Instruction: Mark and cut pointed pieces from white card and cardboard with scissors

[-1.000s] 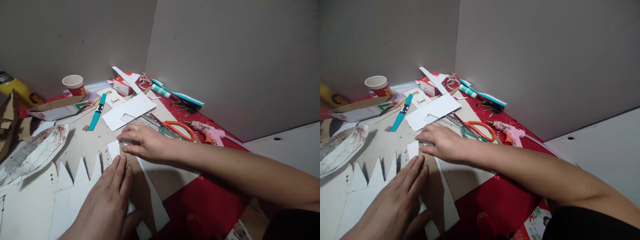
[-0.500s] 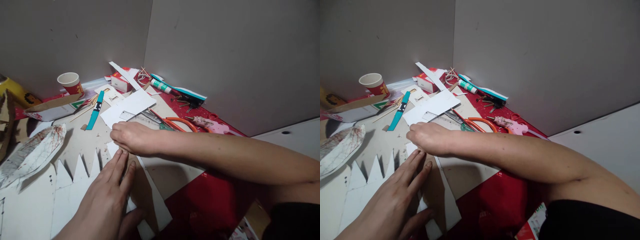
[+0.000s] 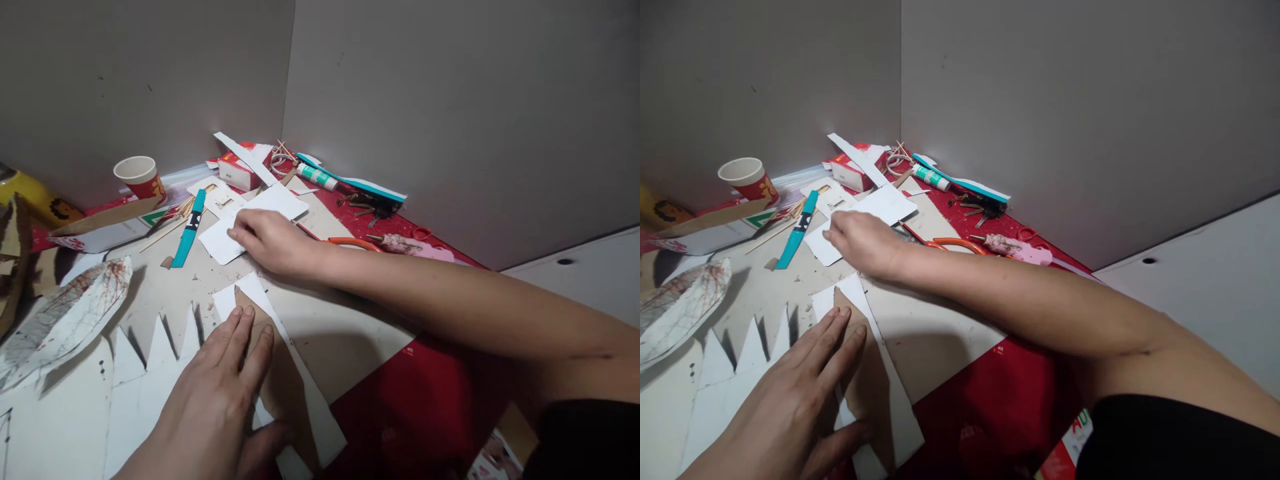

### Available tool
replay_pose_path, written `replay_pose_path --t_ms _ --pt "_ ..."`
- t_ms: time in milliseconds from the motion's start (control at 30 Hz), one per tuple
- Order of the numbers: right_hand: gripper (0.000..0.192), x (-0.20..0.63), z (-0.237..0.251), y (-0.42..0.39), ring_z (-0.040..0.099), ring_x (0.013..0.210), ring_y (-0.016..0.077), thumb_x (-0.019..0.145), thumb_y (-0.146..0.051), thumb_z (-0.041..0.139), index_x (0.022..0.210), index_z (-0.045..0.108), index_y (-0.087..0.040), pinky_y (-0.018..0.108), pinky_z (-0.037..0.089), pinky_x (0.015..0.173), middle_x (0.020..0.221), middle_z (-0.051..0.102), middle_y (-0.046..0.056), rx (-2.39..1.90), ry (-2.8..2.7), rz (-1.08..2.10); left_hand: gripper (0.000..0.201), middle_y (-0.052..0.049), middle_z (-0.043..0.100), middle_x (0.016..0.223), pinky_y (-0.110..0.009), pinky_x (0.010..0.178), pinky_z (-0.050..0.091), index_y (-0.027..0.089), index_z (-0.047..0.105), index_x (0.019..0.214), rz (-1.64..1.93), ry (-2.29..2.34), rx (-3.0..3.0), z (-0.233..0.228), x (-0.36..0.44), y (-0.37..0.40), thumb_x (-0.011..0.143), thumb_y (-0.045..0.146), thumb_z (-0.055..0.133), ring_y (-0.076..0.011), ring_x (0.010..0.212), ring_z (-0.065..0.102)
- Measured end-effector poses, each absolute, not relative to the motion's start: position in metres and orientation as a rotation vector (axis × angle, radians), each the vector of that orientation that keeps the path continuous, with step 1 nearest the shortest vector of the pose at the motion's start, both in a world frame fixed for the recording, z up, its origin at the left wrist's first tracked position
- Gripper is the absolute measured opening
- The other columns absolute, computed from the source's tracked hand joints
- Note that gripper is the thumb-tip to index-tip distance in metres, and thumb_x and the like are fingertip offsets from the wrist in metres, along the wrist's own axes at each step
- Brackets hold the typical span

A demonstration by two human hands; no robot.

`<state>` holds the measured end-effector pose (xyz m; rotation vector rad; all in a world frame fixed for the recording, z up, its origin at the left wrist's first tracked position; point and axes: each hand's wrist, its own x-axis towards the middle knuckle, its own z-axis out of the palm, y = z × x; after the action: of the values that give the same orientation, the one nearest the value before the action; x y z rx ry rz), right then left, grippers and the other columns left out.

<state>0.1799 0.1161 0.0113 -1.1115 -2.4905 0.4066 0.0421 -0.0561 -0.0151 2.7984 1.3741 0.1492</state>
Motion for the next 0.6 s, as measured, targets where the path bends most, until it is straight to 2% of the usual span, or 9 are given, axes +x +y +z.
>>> replay_pose_path --t_ms 100,167,233,300,333,400,467,600 --pt "0.032 0.197 0.024 0.124 0.050 0.065 0.0142 0.102 -0.026 0.042 0.074 0.055 -0.017 0.026 0.039 0.063 0.067 0.052 -0.001 -1.093 -2.230 0.395 0.096 -0.030 0.035 0.152 -0.055 0.099 0.049 0.003 0.039 0.148 0.135 1.364 2.786 -0.014 0.041 -0.055 0.070 0.049 0.074 -0.0434 0.139 0.036" --pt "0.030 0.211 0.027 0.126 0.051 0.065 0.0150 0.099 -0.022 0.044 0.072 0.057 -0.017 0.027 0.042 0.065 0.066 0.052 0.000 -1.086 -2.103 0.346 0.097 -0.030 0.033 0.153 -0.056 0.099 0.049 0.004 0.036 0.149 0.131 1.355 2.778 -0.014 0.041 -0.055 0.072 0.050 0.073 -0.0437 0.139 0.035" --pt "0.017 0.225 0.024 0.123 0.059 0.083 0.0196 0.091 -0.013 0.048 0.093 0.064 -0.016 0.033 0.048 0.078 0.088 0.064 0.005 -1.026 -2.110 0.251 0.098 -0.029 0.032 0.154 -0.056 0.099 0.049 0.006 0.035 0.150 0.126 1.366 2.772 -0.014 0.041 -0.054 0.071 0.050 0.074 -0.0433 0.139 0.035" --pt "0.046 0.236 0.015 0.112 0.054 0.116 0.0264 0.086 -0.007 0.050 0.131 0.052 -0.014 0.043 0.046 0.095 0.129 0.058 0.015 -0.865 -2.254 0.181 0.098 -0.029 0.034 0.154 -0.055 0.099 0.050 0.006 0.036 0.149 0.123 1.379 2.774 -0.013 0.041 -0.054 0.070 0.049 0.075 -0.0434 0.139 0.037" --pt "0.049 0.239 0.009 0.104 0.051 0.123 0.0282 0.088 -0.010 0.049 0.137 0.049 -0.010 0.046 0.044 0.100 0.135 0.056 0.018 -0.810 -2.328 0.184 0.097 -0.029 0.036 0.153 -0.055 0.098 0.051 0.006 0.037 0.149 0.118 1.382 2.776 -0.013 0.041 -0.054 0.070 0.048 0.075 -0.0436 0.138 0.038" --pt "0.038 0.243 -0.003 0.084 0.050 0.127 0.0303 0.094 -0.018 0.049 0.130 0.057 -0.008 0.049 0.042 0.104 0.135 0.058 0.020 -0.678 -2.566 0.269 0.097 -0.030 0.038 0.151 -0.056 0.097 0.052 0.005 0.039 0.148 0.113 1.372 2.782 -0.013 0.041 -0.054 0.069 0.047 0.076 -0.0446 0.137 0.040" --pt "0.040 0.244 -0.013 0.065 0.050 0.129 0.0307 0.094 -0.024 0.054 0.130 0.057 -0.006 0.047 0.042 0.107 0.135 0.059 0.020 -0.602 -2.699 0.404 0.099 -0.031 0.036 0.152 -0.056 0.097 0.051 0.005 0.038 0.148 0.108 1.372 2.776 -0.013 0.041 -0.054 0.067 0.047 0.078 -0.0448 0.137 0.039" --pt "0.050 0.242 -0.024 0.048 0.043 0.137 0.0334 0.098 -0.027 0.051 0.142 0.047 -0.005 0.049 0.036 0.112 0.144 0.053 0.018 -0.594 -2.806 0.465 0.100 -0.030 0.032 0.155 -0.056 0.099 0.050 0.007 0.036 0.149 0.114 1.379 2.757 -0.014 0.040 -0.053 0.067 0.044 0.078 -0.0437 0.140 0.035"
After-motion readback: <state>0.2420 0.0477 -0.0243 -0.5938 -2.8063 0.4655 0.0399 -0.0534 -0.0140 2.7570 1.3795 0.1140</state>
